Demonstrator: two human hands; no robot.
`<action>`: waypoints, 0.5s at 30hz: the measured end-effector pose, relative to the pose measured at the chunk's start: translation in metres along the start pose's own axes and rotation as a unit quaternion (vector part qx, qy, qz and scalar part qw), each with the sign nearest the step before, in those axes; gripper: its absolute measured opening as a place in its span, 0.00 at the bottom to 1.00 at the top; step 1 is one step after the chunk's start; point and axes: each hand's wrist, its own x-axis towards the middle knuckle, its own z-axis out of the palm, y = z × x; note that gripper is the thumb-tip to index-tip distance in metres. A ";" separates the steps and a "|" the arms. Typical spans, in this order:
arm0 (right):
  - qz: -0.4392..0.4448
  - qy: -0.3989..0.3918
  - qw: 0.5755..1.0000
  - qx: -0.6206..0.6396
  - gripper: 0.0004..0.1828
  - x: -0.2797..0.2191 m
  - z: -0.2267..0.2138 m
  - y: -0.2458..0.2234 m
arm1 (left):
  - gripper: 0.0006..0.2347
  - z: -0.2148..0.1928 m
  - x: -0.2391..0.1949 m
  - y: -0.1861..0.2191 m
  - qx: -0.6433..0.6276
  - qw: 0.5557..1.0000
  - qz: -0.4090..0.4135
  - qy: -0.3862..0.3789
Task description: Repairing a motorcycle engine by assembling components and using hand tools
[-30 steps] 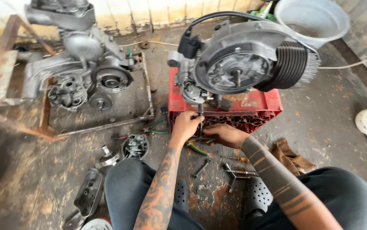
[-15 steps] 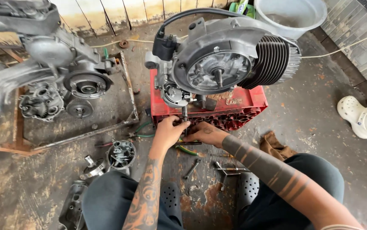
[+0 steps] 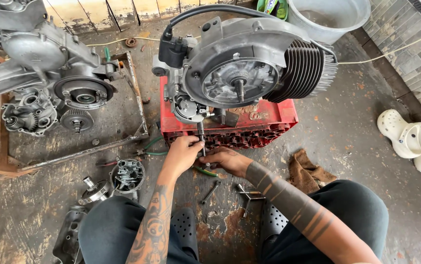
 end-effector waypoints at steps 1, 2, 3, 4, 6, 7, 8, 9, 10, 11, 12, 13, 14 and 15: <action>-0.010 0.013 0.999 -0.049 0.20 0.003 -0.004 0.004 | 0.22 -0.001 -0.004 0.003 -0.006 1.000 0.002 -0.004; -0.020 0.026 0.995 -0.099 0.18 0.007 -0.008 0.007 | 0.22 -0.002 -0.008 0.005 -0.013 1.000 0.004 -0.007; -0.020 0.025 0.995 -0.098 0.18 0.004 -0.002 0.002 | 0.22 -0.001 -0.010 0.006 -0.012 1.000 0.002 -0.006; -0.031 0.037 0.990 -0.130 0.19 0.000 0.004 -0.004 | 0.25 0.000 -0.012 0.008 -0.011 1.000 -0.005 -0.012; -0.042 0.050 0.985 -0.162 0.20 -0.003 0.007 -0.009 | 0.28 0.004 -0.005 0.001 -0.009 1.000 -0.013 -0.018; -0.047 0.055 0.980 -0.185 0.19 -0.002 0.005 -0.007 | 0.26 0.008 0.004 -0.009 -0.012 1.000 -0.006 0.002; -0.052 0.060 0.975 -0.208 0.19 -0.001 0.003 -0.006 | 0.23 0.011 0.013 -0.019 -0.014 1.000 -0.001 0.022; -0.052 0.059 0.975 -0.207 0.19 -0.005 0.005 -0.010 | 0.23 0.010 0.013 -0.018 -0.013 1.000 -0.001 0.022; -0.072 0.046 0.974 -0.211 0.22 -0.010 0.007 -0.014 | 0.23 0.008 0.012 -0.017 -0.022 1.000 0.002 0.022; -0.092 0.033 0.972 -0.214 0.24 -0.014 0.009 -0.017 | 0.22 0.007 0.012 -0.016 -0.030 0.999 0.006 0.021; -0.092 0.032 0.972 -0.213 0.24 -0.012 0.003 -0.018 | 0.22 0.007 0.015 -0.020 -0.029 0.999 0.005 0.021; -0.048 0.036 0.982 -0.178 0.30 -0.009 -0.003 -0.018 | 0.25 0.006 0.017 -0.023 -0.019 1.000 0.000 0.018; -0.003 0.039 0.989 -0.144 0.37 -0.006 -0.009 -0.018 | 0.29 0.005 0.019 -0.027 -0.009 1.000 -0.005 0.016; -0.002 0.037 0.989 -0.144 0.37 -0.004 -0.013 -0.016 | 0.29 0.007 0.013 -0.021 -0.009 1.000 -0.006 0.017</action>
